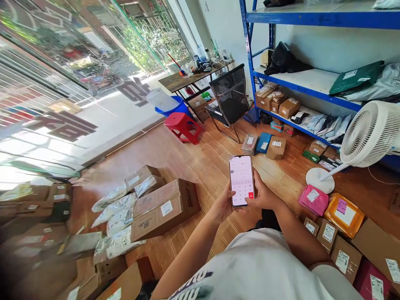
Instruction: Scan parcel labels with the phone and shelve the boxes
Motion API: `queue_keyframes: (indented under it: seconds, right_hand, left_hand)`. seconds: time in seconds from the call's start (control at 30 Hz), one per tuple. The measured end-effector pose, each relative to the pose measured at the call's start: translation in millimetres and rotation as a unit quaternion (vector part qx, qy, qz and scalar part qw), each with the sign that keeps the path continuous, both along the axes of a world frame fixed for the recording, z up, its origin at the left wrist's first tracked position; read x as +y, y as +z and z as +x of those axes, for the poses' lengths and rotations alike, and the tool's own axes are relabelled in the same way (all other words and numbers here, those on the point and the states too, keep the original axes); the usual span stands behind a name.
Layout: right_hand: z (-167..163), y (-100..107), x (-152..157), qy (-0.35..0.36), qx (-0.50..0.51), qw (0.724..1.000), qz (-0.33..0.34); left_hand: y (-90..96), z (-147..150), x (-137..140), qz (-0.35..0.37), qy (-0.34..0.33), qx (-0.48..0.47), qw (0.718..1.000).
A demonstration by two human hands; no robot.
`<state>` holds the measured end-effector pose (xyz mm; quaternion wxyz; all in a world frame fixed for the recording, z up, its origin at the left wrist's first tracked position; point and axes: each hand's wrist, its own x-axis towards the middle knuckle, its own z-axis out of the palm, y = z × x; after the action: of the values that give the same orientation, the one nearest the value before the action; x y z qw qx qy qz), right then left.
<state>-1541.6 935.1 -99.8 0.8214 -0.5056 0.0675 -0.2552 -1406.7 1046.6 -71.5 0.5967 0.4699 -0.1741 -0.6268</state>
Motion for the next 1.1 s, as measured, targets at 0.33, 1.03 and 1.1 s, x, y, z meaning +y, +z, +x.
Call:
queue_keyframes:
  seconds: [0.33, 1.03, 1.1]
  right_hand:
    - [64, -8, -81, -0.07, 0.022, 0.995, 0.067]
    - [210, -40, -380, -0.181, 0.095, 0.971, 0.123]
    - [210, -61, -383, -0.162, 0.083, 0.973, 0.141]
  left_hand:
    - [-1.5, 72, -86, -0.004, -0.079, 0.044, 0.996]
    - [-50.3, 236, -405, 0.032, -0.176, 0.133, 0.975]
    - [-67.9, 244, -418, 0.057, -0.205, 0.147, 0.966]
